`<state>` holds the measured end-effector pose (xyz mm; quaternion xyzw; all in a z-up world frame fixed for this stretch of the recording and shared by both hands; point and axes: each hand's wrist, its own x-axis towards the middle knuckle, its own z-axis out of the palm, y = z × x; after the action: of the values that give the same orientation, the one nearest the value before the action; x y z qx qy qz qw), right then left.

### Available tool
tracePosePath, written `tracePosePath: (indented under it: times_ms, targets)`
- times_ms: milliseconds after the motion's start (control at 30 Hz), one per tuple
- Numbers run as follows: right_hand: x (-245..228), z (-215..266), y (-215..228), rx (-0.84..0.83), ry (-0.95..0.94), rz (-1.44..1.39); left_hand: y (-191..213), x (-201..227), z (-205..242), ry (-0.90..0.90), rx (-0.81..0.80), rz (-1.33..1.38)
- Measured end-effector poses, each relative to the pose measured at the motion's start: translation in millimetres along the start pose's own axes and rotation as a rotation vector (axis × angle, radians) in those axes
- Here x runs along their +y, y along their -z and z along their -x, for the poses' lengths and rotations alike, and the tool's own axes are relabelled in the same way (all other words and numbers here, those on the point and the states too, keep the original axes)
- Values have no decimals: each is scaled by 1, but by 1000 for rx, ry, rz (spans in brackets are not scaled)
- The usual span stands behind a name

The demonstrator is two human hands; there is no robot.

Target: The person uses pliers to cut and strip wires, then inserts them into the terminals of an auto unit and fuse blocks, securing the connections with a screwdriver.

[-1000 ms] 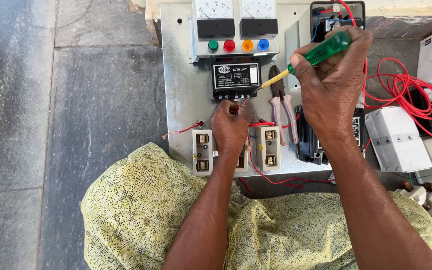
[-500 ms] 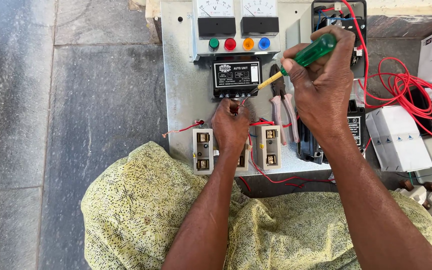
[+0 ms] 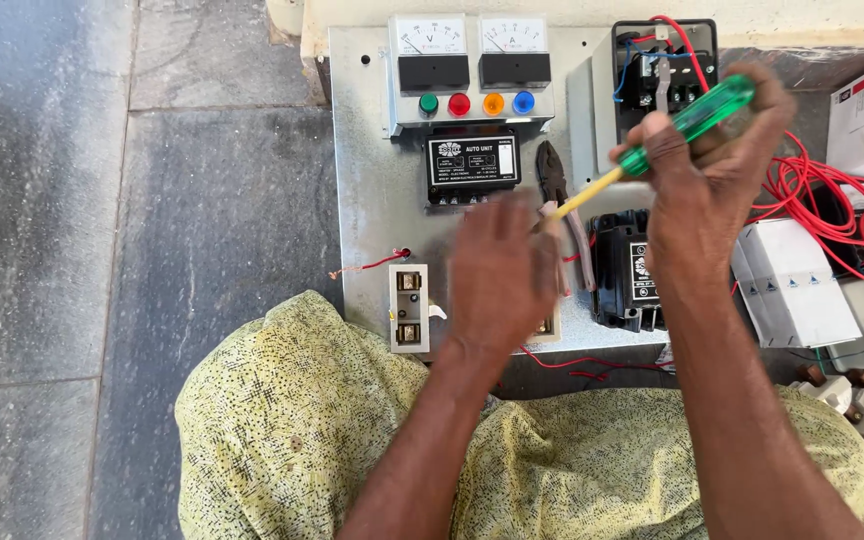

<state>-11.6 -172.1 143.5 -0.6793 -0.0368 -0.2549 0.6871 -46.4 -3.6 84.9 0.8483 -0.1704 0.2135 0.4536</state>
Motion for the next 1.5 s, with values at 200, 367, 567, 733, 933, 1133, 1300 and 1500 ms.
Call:
tracePosePath:
  times_ms: [200, 367, 567, 733, 933, 1133, 1300, 1500]
  targets:
    - [-8, 27, -16, -76, -324, -282, -15, 38, 5, 543, -239, 673]
    - [10, 24, -6, -124, -743, -744, -30, 37, 32, 706, -217, 907]
    - [21, 33, -13, 150, -914, -413, -10, 72, 29, 807, -336, 393]
    - [9, 33, -17, 200, -977, -268, -8, 79, 28, 828, -343, 444]
    - [18, 37, -17, 223, -996, -254, -12, 78, 33, 875, -363, 404]
    - [28, 39, -19, 273, -938, -271, -16, 72, 40, 780, -334, 320]
    - [35, 35, -19, 231, -904, -344, -19, 67, 42, 691, -270, 295]
    - [-4, -21, 17, 254, -711, -739, -4, -5, 18, 654, -246, 528]
